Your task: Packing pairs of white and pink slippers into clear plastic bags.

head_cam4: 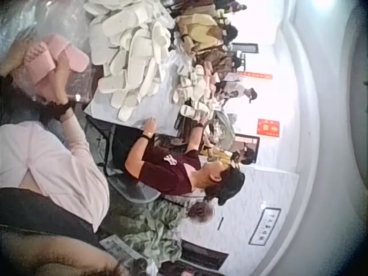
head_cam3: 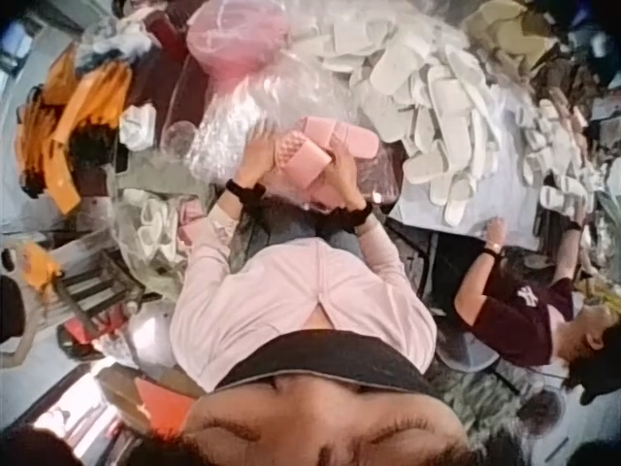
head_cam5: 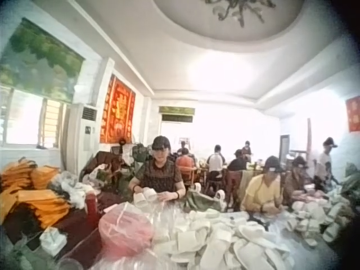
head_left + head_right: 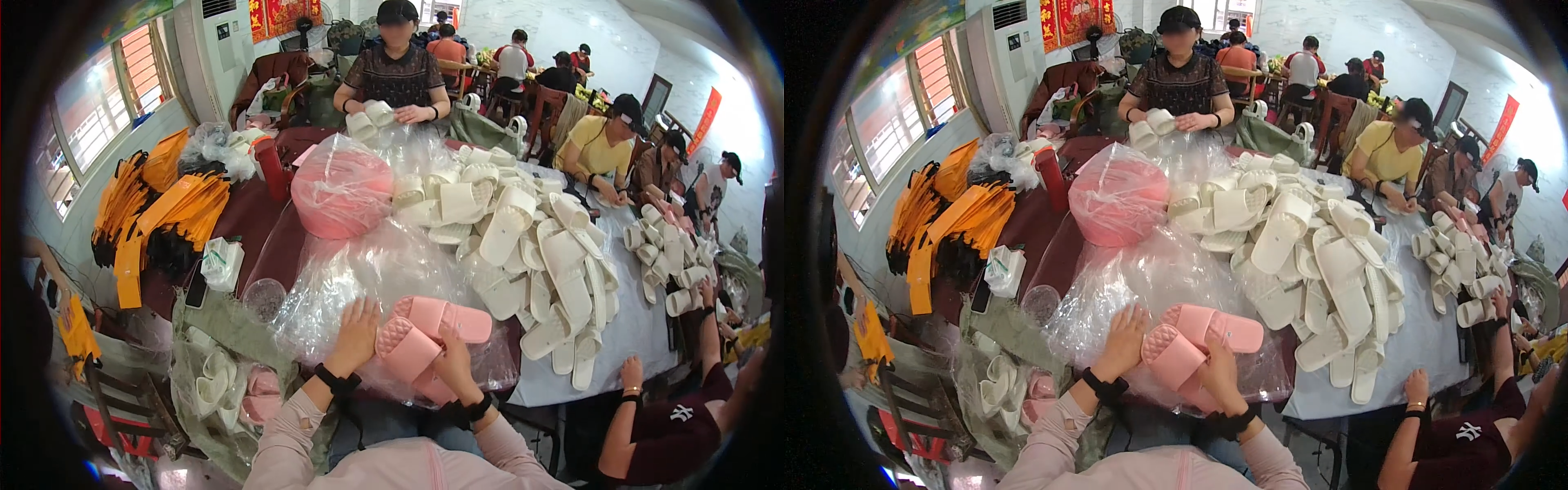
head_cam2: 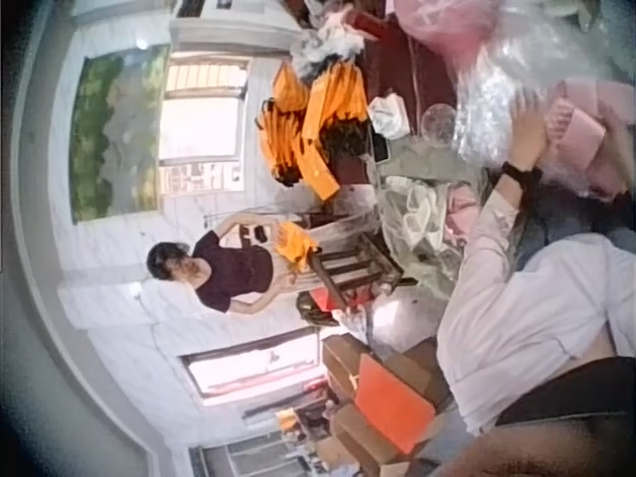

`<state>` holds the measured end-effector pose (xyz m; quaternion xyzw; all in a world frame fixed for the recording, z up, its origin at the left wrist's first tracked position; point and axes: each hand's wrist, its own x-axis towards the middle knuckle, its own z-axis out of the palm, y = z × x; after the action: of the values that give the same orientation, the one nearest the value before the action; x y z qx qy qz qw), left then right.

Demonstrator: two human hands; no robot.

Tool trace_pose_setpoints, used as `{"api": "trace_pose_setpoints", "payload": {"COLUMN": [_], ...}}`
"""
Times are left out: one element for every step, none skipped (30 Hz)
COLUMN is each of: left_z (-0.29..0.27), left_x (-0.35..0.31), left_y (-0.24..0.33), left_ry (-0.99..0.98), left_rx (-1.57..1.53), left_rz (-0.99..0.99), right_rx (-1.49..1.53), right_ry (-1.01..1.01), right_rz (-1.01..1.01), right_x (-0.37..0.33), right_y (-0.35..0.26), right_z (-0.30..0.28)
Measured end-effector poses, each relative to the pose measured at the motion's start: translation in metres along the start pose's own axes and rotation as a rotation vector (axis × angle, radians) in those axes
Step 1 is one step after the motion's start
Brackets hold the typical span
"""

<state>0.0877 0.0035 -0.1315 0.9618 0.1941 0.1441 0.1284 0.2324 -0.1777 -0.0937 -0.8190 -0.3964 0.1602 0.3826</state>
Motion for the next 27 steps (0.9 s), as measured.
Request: {"api": "trace_pose_setpoints", "payload": {"left_z": [-0.01,-0.015,-0.017,-0.017,-0.015,-0.012,-0.008,-0.004,-0.003,-0.002,-0.001,-0.001,-0.001,-0.001,-0.004,-0.007,-0.01,-0.013,-0.016,-0.017,-0.014,-0.015,-0.015,-0.017,-0.022,-0.028,-0.033], "left_x": [0.0,0.002,-0.001,-0.001,-0.002,-0.005,-0.006,-0.007,-0.007,-0.006,-0.005,-0.004,-0.004,-0.002,0.0,0.003,0.005,0.007,0.008,0.008,0.006,0.005,0.003,0.001,0.006,0.01,0.011], "left_y": [0.009,0.015,0.015,0.014,0.013,0.007,-0.001,-0.009,-0.014,-0.02,-0.025,-0.026,-0.027,-0.028,-0.027,-0.024,-0.022,-0.022,-0.021,-0.021,-0.025,-0.028,-0.029,-0.027,-0.02,-0.013,-0.01], "left_ry": [0.016,0.034,0.021,-0.001,-0.022,-0.032,-0.01,0.014,0.014,0.025,0.038,0.039,0.064,0.091,0.093,0.064,0.036,0.047,0.065,0.083,0.083,0.09,0.152,0.213,0.213,0.25,0.287], "left_rx": [0.17,0.34,0.342,0.288,0.234,0.234,0.193,0.152,0.153,0.078,0.004,0.005,0.031,0.057,0.06,0.069,0.079,0.086,0.035,-0.016,-0.036,-0.031,-0.016,0.001,-0.002,0.099,0.203], "left_rz": [-0.029,-0.054,-0.05,-0.086,-0.119,-0.115,-0.119,-0.122,-0.116,-0.119,-0.123,-0.115,-0.088,-0.061,-0.057,-0.069,-0.081,-0.085,-0.101,-0.117,-0.141,-0.151,-0.111,-0.067,-0.059,-0.023,0.008], "right_rx": [0.003,-0.058,-0.115,-0.112,-0.052,0.008,0.011,0.03,0.047,0.048,-0.015,-0.08,-0.08,-0.109,-0.138,-0.136,-0.096,-0.053,-0.051,0.022,0.1,0.173,0.347,0.518,0.515,0.593,0.673], "right_ry": [0.004,0.113,0.214,0.216,0.174,0.128,0.13,0.102,0.078,0.084,0.119,0.157,0.165,0.193,0.219,0.224,0.22,0.212,0.214,0.239,0.256,0.183,0.036,-0.107,-0.1,-0.234,-0.375], "right_rz": [0.017,-0.103,-0.231,-0.217,-0.228,-0.244,-0.239,-0.244,-0.25,-0.25,-0.265,-0.276,-0.276,-0.318,-0.36,-0.361,-0.395,-0.439,-0.452,-0.529,-0.606,-0.534,-0.474,-0.408,-0.407,-0.351,-0.296], "right_x": [0.001,0.005,0.008,0.01,0.012,0.012,0.011,0.01,0.009,0.008,0.009,0.01,0.012,0.015,0.017,0.018,0.018,0.021,0.022,0.021,0.017,0.005,-0.008,-0.018,-0.024,-0.032,-0.037], "right_y": [0.008,0.024,0.034,0.04,0.046,0.049,0.046,0.044,0.043,0.045,0.048,0.051,0.055,0.058,0.06,0.064,0.067,0.066,0.066,0.066,0.059,0.043,0.016,-0.006,-0.008,-0.006,-0.006], "right_z": [0.001,0.006,0.012,0.014,0.016,0.018,0.015,0.012,0.01,0.01,0.011,0.014,0.015,0.017,0.02,0.022,0.022,0.021,0.019,0.017,0.014,0.004,-0.016,-0.033,-0.037,-0.038,-0.038]}}
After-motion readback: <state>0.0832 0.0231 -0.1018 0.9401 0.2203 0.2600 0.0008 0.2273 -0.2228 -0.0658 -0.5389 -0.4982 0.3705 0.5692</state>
